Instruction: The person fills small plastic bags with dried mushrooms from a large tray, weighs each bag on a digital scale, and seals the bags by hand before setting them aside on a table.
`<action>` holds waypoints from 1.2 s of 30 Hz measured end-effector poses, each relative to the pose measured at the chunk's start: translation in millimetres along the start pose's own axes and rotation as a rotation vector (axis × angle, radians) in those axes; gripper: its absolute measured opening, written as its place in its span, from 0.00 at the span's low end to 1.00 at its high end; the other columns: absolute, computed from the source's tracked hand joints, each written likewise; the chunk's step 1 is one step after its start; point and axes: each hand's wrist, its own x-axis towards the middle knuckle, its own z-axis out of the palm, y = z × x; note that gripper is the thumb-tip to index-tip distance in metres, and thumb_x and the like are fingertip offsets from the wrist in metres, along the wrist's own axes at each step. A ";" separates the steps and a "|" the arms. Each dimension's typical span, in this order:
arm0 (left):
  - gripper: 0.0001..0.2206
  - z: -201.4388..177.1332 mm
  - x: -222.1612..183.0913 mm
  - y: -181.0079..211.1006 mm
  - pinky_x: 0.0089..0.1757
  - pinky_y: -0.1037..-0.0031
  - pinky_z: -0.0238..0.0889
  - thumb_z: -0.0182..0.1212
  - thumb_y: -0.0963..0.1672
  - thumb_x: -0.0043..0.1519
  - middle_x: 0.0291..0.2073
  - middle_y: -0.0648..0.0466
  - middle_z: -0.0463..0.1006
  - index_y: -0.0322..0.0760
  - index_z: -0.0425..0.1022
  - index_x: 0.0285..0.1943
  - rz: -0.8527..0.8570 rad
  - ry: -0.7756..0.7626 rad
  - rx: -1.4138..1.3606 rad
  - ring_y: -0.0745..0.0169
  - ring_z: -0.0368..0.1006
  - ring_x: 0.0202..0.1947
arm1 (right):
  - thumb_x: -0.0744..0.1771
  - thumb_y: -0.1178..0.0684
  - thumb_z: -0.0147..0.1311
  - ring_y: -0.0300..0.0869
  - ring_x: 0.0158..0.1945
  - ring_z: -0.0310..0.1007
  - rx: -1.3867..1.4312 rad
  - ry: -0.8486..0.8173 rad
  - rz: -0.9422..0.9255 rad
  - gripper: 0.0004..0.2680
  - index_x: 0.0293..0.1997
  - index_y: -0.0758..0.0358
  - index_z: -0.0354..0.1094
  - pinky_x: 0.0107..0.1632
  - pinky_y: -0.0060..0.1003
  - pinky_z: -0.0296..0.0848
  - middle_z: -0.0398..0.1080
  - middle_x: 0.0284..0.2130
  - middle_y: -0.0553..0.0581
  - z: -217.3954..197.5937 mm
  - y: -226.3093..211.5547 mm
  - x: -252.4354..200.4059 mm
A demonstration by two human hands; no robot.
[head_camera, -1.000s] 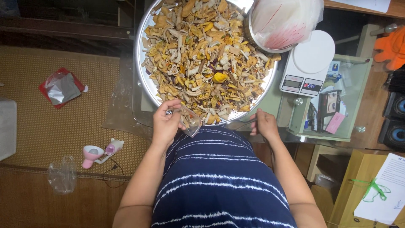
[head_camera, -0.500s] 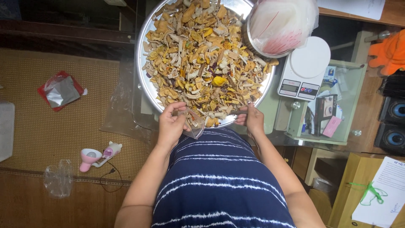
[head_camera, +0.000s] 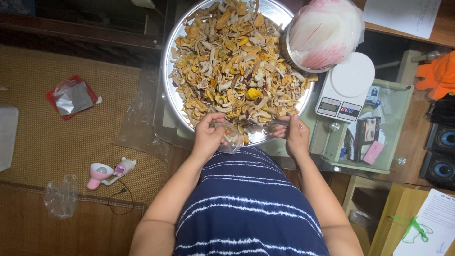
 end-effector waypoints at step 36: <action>0.17 -7.3 10.8 3.7 0.17 0.75 0.75 0.53 0.33 0.54 0.41 0.39 0.75 0.26 0.76 0.53 -0.034 0.065 -0.046 0.63 0.71 0.10 | 0.74 0.49 0.44 0.47 0.16 0.72 -0.485 0.088 0.049 0.17 0.32 0.72 0.73 0.23 0.41 0.76 0.69 0.16 0.69 -49.5 -0.6 -15.4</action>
